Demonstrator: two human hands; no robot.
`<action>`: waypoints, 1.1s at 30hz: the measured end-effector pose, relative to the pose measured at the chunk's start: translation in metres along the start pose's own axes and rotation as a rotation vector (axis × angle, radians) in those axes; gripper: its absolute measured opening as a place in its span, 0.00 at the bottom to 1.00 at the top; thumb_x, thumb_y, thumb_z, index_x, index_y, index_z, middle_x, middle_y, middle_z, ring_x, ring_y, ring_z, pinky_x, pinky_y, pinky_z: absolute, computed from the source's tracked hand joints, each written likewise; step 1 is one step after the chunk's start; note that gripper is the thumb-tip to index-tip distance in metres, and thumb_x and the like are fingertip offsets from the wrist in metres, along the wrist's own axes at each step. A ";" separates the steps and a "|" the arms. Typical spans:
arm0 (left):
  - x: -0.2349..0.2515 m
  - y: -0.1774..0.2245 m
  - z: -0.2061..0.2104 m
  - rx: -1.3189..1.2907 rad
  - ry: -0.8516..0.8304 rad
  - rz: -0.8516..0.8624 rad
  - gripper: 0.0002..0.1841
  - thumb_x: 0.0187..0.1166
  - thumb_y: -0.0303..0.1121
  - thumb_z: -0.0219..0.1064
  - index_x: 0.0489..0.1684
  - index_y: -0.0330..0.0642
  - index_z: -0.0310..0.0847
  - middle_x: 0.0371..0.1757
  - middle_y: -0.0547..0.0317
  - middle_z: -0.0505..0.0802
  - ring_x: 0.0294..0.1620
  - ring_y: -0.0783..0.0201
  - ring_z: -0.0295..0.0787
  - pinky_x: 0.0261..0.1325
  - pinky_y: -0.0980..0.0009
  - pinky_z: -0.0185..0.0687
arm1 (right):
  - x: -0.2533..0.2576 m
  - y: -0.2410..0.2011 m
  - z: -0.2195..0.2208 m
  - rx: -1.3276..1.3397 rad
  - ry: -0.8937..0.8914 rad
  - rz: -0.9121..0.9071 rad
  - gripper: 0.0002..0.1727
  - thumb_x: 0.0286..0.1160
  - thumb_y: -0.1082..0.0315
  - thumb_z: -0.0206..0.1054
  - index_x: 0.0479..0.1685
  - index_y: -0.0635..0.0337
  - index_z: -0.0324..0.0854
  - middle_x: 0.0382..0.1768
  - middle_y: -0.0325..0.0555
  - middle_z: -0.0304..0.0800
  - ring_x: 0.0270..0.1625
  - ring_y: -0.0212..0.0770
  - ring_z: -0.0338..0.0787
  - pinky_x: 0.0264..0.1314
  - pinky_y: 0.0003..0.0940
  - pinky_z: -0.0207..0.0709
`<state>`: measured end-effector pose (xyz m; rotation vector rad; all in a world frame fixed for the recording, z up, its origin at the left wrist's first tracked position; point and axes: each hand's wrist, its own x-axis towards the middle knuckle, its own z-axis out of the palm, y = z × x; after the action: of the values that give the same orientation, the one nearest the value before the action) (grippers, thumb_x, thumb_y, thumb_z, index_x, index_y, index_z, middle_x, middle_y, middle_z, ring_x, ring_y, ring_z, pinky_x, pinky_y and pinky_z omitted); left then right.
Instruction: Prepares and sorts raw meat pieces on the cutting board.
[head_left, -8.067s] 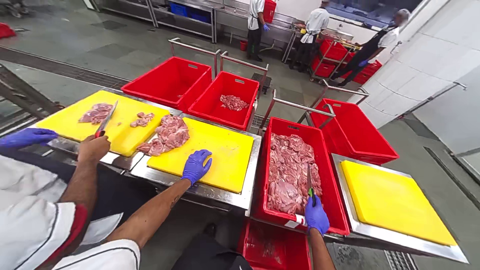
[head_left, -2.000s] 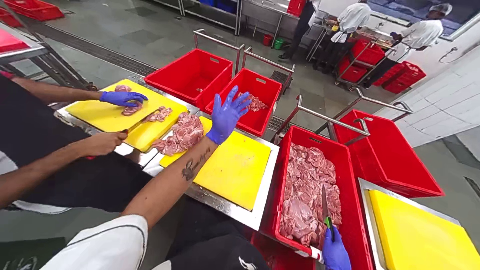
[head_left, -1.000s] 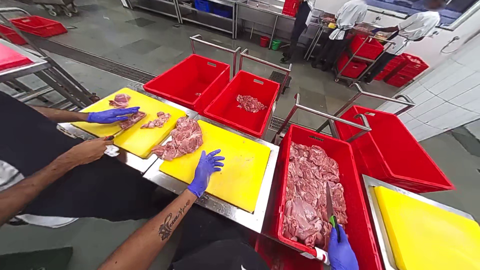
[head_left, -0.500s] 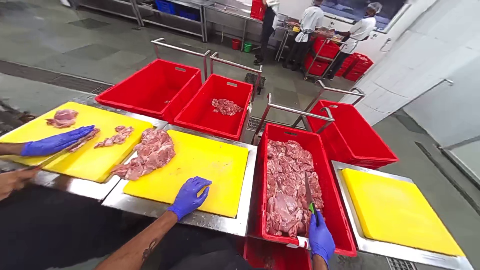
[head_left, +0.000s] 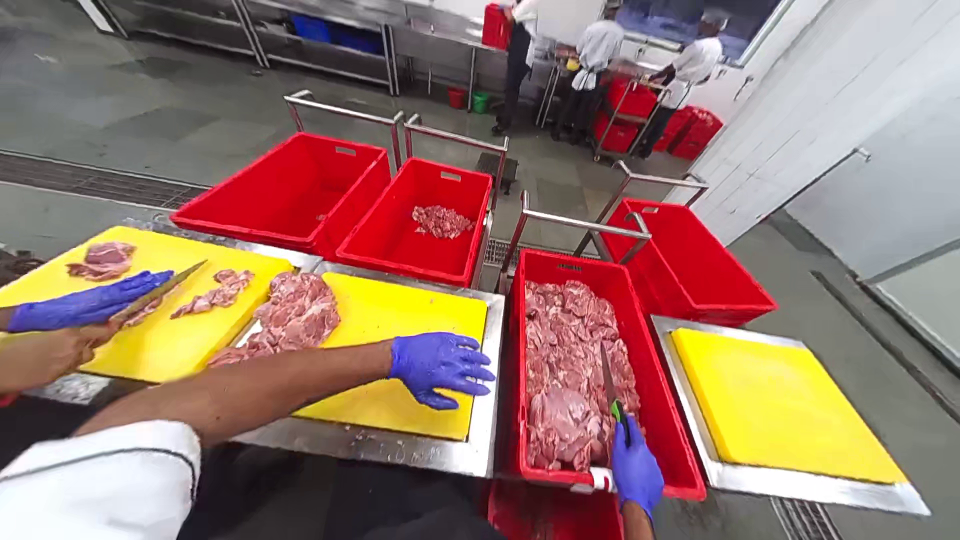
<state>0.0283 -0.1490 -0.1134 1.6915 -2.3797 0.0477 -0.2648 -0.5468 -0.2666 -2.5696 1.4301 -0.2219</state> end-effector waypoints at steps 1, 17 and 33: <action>0.010 -0.013 -0.022 0.024 -0.057 0.030 0.33 0.72 0.52 0.77 0.79 0.54 0.81 0.84 0.54 0.81 0.88 0.49 0.70 0.91 0.46 0.58 | 0.002 -0.001 0.001 -0.004 0.000 0.004 0.25 0.87 0.42 0.51 0.76 0.29 0.81 0.40 0.55 0.97 0.42 0.62 0.95 0.40 0.68 0.82; 0.004 -0.085 -0.121 0.243 0.372 -0.512 0.29 0.74 0.51 0.72 0.75 0.51 0.83 0.77 0.61 0.87 0.82 0.59 0.78 0.86 0.53 0.69 | -0.001 0.007 0.003 0.049 -0.043 -0.034 0.27 0.88 0.41 0.48 0.80 0.31 0.78 0.46 0.57 0.96 0.48 0.64 0.95 0.47 0.71 0.81; 0.023 -0.036 0.099 -0.286 0.028 -0.892 0.16 0.81 0.48 0.65 0.53 0.51 0.92 0.61 0.60 0.94 0.69 0.56 0.87 0.71 0.49 0.83 | -0.002 -0.002 -0.005 0.052 -0.081 -0.051 0.28 0.88 0.42 0.48 0.81 0.34 0.77 0.49 0.57 0.96 0.49 0.64 0.94 0.46 0.71 0.80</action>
<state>0.0387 -0.1975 -0.2095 2.3711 -1.3328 -0.3833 -0.2651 -0.5447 -0.2612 -2.5444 1.3143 -0.1585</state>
